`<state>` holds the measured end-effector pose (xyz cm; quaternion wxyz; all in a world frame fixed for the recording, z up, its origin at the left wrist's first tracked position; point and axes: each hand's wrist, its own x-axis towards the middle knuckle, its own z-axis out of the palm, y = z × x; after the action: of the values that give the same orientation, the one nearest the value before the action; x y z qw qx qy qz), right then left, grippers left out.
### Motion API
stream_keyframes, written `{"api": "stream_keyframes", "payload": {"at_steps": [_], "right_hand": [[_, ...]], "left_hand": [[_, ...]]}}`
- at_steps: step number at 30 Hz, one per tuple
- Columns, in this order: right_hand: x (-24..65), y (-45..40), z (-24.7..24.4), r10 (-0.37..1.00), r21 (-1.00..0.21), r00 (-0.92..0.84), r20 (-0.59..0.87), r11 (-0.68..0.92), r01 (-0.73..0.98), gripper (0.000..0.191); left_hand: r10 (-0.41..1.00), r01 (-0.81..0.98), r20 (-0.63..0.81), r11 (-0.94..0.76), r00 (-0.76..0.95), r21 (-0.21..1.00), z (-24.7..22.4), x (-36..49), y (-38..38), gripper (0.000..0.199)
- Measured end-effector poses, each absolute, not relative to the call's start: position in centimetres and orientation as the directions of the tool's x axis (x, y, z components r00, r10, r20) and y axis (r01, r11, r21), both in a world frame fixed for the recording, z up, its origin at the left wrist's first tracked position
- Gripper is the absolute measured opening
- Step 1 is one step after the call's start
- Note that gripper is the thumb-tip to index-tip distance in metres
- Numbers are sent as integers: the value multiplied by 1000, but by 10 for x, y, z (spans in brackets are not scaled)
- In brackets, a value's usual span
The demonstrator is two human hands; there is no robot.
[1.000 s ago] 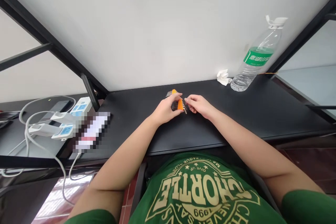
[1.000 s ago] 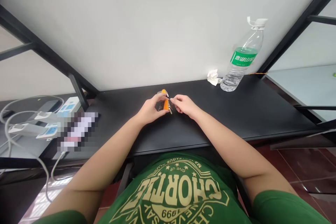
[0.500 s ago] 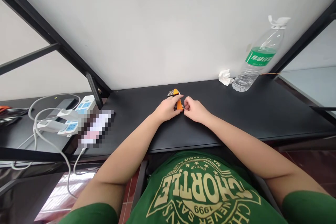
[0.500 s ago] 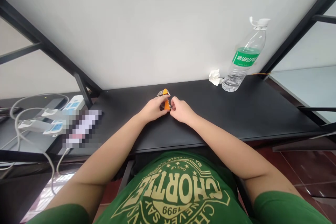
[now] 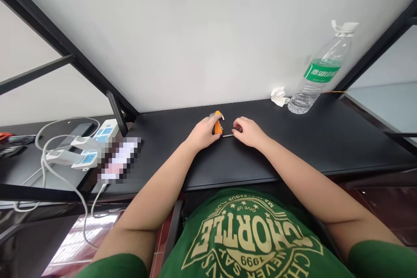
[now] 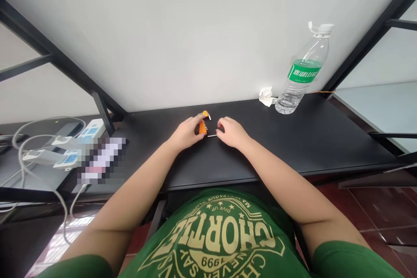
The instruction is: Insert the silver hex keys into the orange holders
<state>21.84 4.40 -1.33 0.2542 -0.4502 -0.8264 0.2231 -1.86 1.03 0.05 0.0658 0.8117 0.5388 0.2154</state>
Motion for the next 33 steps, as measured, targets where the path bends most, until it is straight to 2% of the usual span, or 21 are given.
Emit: {"api": "stream_keyframes", "payload": {"at_steps": [4,7,10,16,19,21,23,27,30,33], "right_hand": [[206,37,-12,773,-640,-572,275,591,491,6],[200,32,-10,774,-637,-580,253,585,502,6],[201,32,-8,813,-647,-527,248,544,535,14],[227,49,-5,893,-676,-395,213,427,600,13],[241,59,-5,918,-636,-386,93,353,686,6],[243,61,-6,904,-584,-426,41,368,724,15],[240,58,-8,871,-523,-488,54,441,730,25],[226,46,-15,778,-416,-616,121,603,681,8],[218,38,-17,768,-387,-630,115,619,683,13],[215,35,-13,779,-422,-612,133,604,677,15]], "left_hand": [[881,765,300,-469,367,441,0,-12,8,67],[882,742,291,-469,370,478,-2,-9,8,66],[876,749,293,-480,383,457,-4,-8,10,63],[896,854,299,-417,329,310,-2,-18,13,63],[916,873,290,-365,276,323,-2,-25,14,64],[920,867,290,-357,263,348,-2,-26,15,64],[918,862,294,-362,265,354,-2,-25,14,64],[901,832,309,-410,306,373,1,-22,12,63],[900,813,298,-420,317,403,1,-21,12,64],[897,792,303,-431,323,433,1,-20,12,64]]}}
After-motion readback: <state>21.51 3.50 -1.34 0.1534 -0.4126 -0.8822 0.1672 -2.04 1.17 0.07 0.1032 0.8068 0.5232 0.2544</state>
